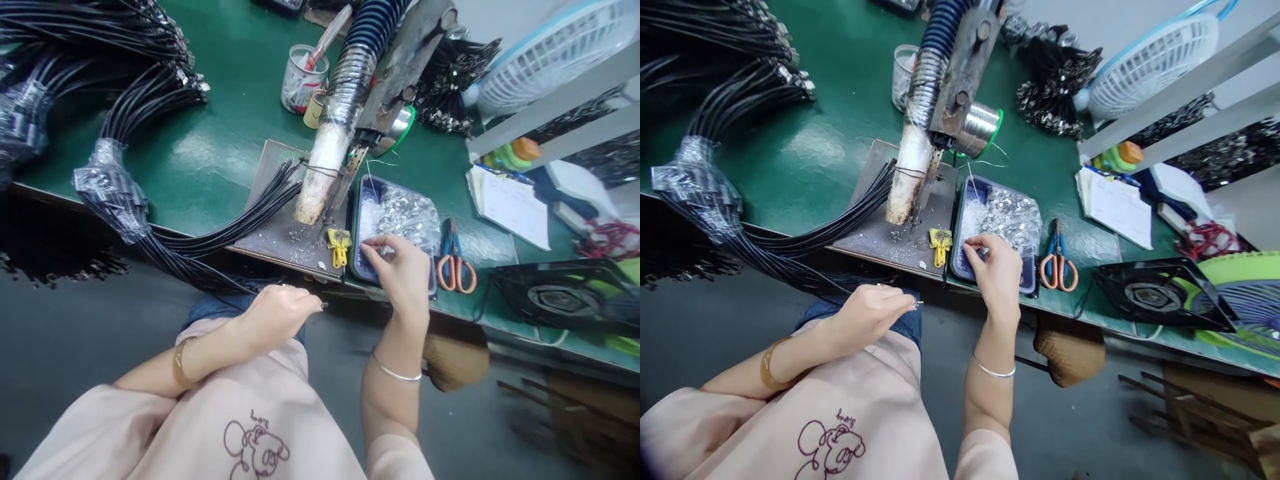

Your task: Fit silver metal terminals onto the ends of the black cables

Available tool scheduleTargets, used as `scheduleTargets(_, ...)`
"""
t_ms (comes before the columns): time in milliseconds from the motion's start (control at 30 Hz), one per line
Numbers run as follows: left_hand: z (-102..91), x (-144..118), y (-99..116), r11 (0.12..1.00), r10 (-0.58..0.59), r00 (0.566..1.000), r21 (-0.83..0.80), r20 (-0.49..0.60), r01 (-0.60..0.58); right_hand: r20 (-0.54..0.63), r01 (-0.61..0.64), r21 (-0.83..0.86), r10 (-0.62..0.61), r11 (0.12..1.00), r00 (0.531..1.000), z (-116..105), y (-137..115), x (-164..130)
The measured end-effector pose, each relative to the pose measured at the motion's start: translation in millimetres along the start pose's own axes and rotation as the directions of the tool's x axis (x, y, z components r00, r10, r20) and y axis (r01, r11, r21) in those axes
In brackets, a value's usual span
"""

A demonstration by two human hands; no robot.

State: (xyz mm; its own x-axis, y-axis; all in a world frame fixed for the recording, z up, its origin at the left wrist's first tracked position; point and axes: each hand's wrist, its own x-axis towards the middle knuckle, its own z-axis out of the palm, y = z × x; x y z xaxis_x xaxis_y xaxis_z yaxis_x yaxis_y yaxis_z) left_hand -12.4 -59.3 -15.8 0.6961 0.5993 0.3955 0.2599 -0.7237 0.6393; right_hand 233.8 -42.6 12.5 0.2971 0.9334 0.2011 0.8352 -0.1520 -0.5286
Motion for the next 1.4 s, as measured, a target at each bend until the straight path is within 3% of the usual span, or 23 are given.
scheduleTargets(67, -9.3, 1, -5, 0.953, -0.08, 0.981, -0.275, 0.18, 0.128, 0.057, -0.001, -0.021, 0.002, 1.0, 0.998, 1, -1, 5)
scheduleTargets(167, -26.0, 4, -15, 0.658, -0.205, 0.911, -0.639, 0.357, 0.398, 0.088, -0.001, -0.058, 0.006, 0.998, 0.996, -2, -4, 3)
scheduleTargets(267, -35.8, 9, -21, 0.377, -0.355, 0.864, -0.791, 0.356, 0.481, 0.018, -0.027, -0.078, 0.028, 0.997, 0.999, -9, -7, -6)
scheduleTargets(367, -35.3, 17, -20, 0.294, -0.482, 0.821, -0.826, 0.306, 0.481, -0.119, -0.043, -0.064, 0.035, 0.997, 0.992, -12, -9, -16)
scheduleTargets(533, -27.3, 30, -11, 0.379, -0.559, 0.808, -0.81, 0.186, 0.448, -0.384, -0.012, 0.184, 0.083, 0.983, 0.92, -7, -17, -31)
scheduleTargets(600, -24.7, 32, -9, 0.431, -0.572, 0.809, -0.788, 0.139, 0.44, -0.409, 0.034, 0.343, 0.117, 0.939, 0.905, -3, -26, -39)
scheduleTargets(733, -19.4, 32, -6, 0.564, -0.59, 0.807, -0.706, 0.018, 0.428, -0.203, 0.056, 0.542, 0.066, 0.838, 0.977, 11, -49, -57)
scheduleTargets(867, -15.5, 30, -3, 0.688, -0.554, 0.828, -0.606, -0.084, 0.398, -0.089, 0.098, 0.547, -0.058, 0.832, 0.994, 27, -65, -64)
scheduleTargets(1033, -14.7, 31, -1, 0.786, -0.483, 0.859, -0.517, -0.171, 0.339, -0.052, 0.181, 0.482, -0.178, 0.857, 0.983, 31, -68, -61)
scheduleTargets(1400, -14.7, 30, 0, 0.872, -0.376, 0.902, -0.41, -0.214, 0.266, -0.043, 0.222, 0.408, -0.224, 0.886, 0.974, 25, -67, -61)
